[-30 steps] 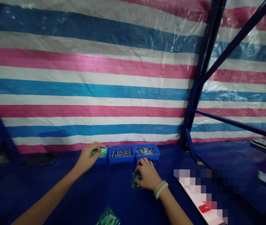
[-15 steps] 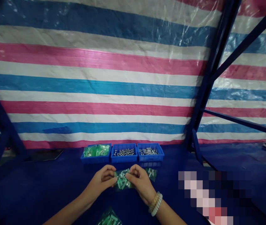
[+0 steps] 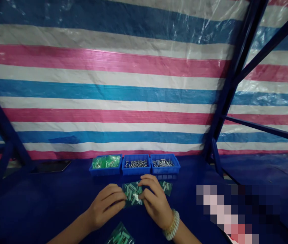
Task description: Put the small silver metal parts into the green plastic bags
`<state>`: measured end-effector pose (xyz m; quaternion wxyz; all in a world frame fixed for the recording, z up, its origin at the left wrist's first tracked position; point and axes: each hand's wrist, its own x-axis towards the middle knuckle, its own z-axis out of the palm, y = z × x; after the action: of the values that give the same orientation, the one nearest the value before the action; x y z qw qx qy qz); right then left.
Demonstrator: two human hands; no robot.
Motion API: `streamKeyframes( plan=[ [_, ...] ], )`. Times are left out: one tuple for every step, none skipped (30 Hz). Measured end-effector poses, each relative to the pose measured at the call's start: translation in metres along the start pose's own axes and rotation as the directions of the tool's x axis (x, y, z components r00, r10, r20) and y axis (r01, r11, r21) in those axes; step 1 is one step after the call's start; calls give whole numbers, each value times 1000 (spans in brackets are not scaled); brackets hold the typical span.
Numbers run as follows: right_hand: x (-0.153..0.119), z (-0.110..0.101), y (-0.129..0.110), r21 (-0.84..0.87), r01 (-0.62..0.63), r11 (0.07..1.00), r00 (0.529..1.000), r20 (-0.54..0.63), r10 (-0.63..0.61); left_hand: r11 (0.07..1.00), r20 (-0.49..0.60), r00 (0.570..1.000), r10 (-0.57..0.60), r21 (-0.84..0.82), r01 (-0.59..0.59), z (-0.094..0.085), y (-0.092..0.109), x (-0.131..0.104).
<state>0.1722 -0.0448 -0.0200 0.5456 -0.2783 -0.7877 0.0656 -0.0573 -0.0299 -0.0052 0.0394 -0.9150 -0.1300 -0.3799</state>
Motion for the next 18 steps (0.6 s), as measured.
streamKeyframes(
  plan=[
    [-1, -1, 0, -40, 35, 999, 999, -3, -35, 1000, 2, 1000, 15, 26, -15, 0, 0, -2],
    [-2, -2, 0, -65, 55, 996, 998, -7, -56, 999, 14, 1000, 17, 41, -18, 1, 1, -5],
    [-2, -2, 0, -77, 63, 995, 998, -6, -64, 999, 28, 1000, 8, 47, -10, 1, 1, -6],
    [-1, -3, 0, -79, 63, 995, 998, -5, -64, 999, 35, 999, -12, 43, 11, 1, 2, -7],
    [0, -3, 0, -72, 58, 996, 998, -4, -58, 999, 34, 999, -41, 28, 41, 1, 2, -7],
    [1, -3, -1, -57, 46, 997, 999, -4, -47, 998, 23, 997, -68, 1, 68, 1, 3, -7],
    [2, -3, -2, -34, 33, 999, 999, -3, -33, 995, 7, 996, -91, -37, 92, 0, 3, -5],
    [4, -3, -4, -4, 18, 1000, 1000, -4, -18, 990, -17, 993, -114, -84, 112, 0, 5, -3],
    [5, -2, -5, 29, -3, 1000, 1000, -2, 3, 980, -41, 988, -150, -138, 143, 1, 6, 0],
    [6, -2, -6, 62, -32, 998, 999, -2, 32, 960, -68, 974, -215, -195, 199, 2, 8, 3],
    [6, -1, -7, 92, -76, 993, 997, -2, 76, 921, -89, 945, -316, -266, 283, 3, 11, 6],
    [5, 0, -7, 118, -131, 984, 991, 1, 132, 851, -88, 893, -442, -357, 386, 5, 13, 9],
    [5, 1, -7, 139, -193, 971, 981, 9, 194, 742, -54, 818, -573, -459, 489, 8, 15, 12],
    [4, 3, -7, 158, -255, 954, 967, 23, 255, 607, 7, 735, -679, -558, 566, 11, 16, 14],
    [3, 4, -6, 179, -308, 934, 951, 44, 305, 463, 91, 659, -747, -640, 613, 14, 16, 15],
    [2, 5, -5, 205, -353, 913, 936, 72, 345, 335, 177, 604, -777, -696, 635, 16, 16, 16],
    [1, 7, -4, 237, -389, 890, 921, 105, 375, 240, 250, 569, -783, -724, 647, 18, 14, 16],
    [0, 8, -2, 274, -417, 867, 909, 133, 395, 188, 293, 552, -781, -732, 655, 18, 11, 15]
  ],
)
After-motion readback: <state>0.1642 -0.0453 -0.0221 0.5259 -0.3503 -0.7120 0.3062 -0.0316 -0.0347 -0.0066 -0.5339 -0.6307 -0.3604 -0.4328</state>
